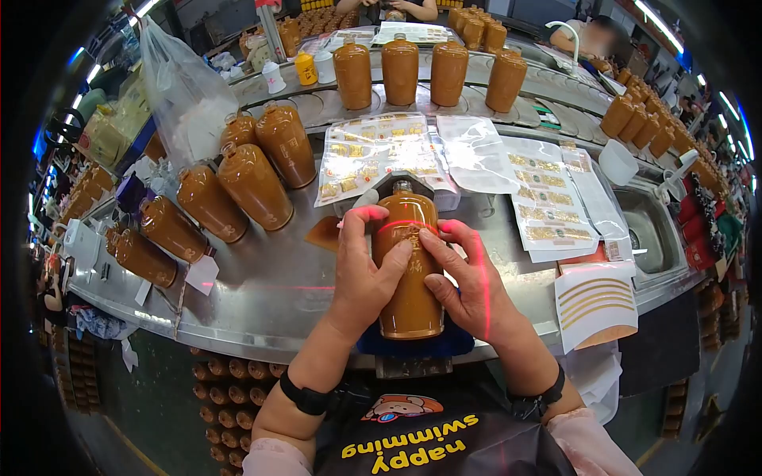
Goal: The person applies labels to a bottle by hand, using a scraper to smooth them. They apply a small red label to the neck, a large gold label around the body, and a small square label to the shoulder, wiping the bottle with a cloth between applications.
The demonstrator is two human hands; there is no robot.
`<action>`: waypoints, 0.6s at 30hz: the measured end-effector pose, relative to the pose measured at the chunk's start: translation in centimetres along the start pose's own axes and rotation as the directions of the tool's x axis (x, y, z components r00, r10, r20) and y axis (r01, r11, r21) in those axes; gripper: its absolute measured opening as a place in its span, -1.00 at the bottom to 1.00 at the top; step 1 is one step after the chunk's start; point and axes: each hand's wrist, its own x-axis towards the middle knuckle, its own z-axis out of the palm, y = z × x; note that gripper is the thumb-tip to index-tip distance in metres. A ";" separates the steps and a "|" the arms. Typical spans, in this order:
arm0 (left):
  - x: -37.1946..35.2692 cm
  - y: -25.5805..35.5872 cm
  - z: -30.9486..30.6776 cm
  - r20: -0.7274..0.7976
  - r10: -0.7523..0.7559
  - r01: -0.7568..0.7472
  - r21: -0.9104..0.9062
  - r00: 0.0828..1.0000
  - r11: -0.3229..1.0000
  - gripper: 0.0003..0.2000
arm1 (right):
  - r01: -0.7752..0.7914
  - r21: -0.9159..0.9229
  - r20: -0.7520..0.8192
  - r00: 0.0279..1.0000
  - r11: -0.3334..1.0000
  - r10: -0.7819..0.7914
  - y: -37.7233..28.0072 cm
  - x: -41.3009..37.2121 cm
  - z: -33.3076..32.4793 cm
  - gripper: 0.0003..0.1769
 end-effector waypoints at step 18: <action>-0.2 0.1 0.6 0.025 -0.071 0.075 -0.175 0.997 0.982 -0.41 | 0.018 -0.009 -0.004 1.000 1.000 -0.018 -0.1 0.2 -0.3 -0.42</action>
